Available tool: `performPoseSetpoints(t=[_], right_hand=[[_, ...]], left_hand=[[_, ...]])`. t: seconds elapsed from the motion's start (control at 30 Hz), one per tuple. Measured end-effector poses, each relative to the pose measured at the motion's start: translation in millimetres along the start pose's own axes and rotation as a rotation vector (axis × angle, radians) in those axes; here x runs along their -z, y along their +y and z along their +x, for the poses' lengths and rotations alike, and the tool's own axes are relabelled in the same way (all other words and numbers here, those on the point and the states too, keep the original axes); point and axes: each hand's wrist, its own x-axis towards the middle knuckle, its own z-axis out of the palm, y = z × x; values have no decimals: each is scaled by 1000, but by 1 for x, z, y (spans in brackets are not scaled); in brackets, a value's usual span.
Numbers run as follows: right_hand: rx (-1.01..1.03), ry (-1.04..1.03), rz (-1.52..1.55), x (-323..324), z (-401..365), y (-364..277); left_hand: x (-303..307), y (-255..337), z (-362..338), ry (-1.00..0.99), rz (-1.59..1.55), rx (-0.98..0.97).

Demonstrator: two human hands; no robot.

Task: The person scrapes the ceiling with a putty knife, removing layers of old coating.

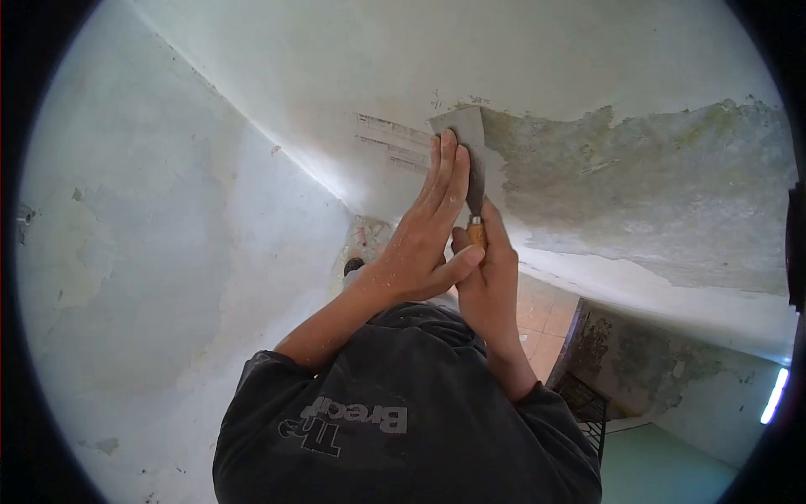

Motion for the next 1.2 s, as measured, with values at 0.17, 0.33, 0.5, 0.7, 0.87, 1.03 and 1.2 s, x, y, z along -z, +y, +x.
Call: performPoseSetpoints(t=[0.17, 0.33, 0.5, 0.7, 0.87, 1.03, 1.2], right_hand=[[-117, -57, 10, 7, -3, -11], [73, 28, -8, -4, -14, 8], [46, 19, -2, -8, -3, 7], [-5, -19, 20, -3, -5, 0], [91, -2, 25, -7, -11, 3], [5, -7, 21, -9, -7, -1], [16, 15, 85, 0, -4, 4]], left_hand=[[1, 0, 1, -40, -11, 7], [-2, 1, -5, -39, -79, 23], [1, 0, 1, 30, -26, 7], [1, 2, 4, 8, -43, 4], [6, 4, 0, 7, -101, 18], [5, 5, 2, 42, -52, 3], [5, 3, 7, 6, -84, -2]])
